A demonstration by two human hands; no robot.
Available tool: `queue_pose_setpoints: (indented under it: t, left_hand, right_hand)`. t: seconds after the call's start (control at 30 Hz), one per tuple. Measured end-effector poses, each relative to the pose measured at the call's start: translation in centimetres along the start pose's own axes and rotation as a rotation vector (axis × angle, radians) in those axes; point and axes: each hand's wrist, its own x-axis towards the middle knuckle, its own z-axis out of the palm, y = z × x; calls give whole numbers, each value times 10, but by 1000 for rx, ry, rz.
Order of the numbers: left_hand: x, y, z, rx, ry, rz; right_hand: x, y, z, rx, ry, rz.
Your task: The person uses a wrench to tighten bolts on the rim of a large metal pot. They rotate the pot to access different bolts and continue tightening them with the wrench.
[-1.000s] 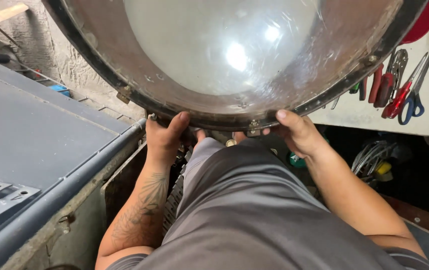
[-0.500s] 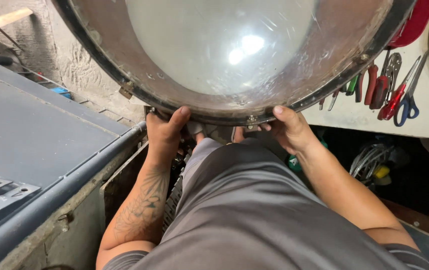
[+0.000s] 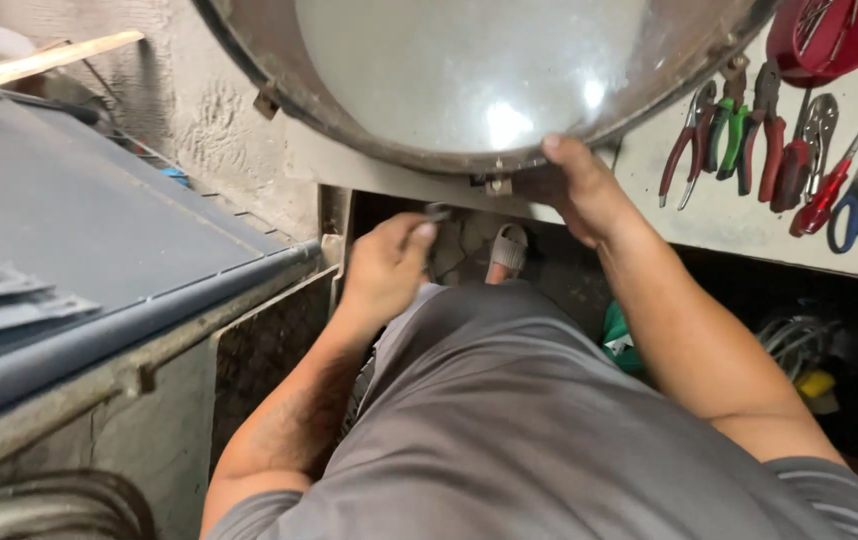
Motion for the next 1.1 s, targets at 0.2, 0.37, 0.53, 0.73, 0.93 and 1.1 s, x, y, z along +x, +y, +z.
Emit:
queue_pose_setpoints:
  t: [0.2,0.37,0.53,0.73,0.93,1.1]
  left_hand:
    - [1,23,44,-421,-95,118]
    - [-1,44,68,-816,-128,-28]
    - [5,48,90,-926,-105,-26]
    - [13,49,101,-1030,-59,-39]
    - [31,33,56,-569,-65,-9]
    - [40,38,13,438,-38,466]
  right_hand:
    - [-2,-13,3,59,-66,7]
    - [2,-11,2,106,-97,42]
    - [13,8,-16,115,-90,27]
    - [20,16,-21,98,-63,41]
    - [19,4,-19,49,-75,43]
    - [14,-3,-12,44,-62,50]
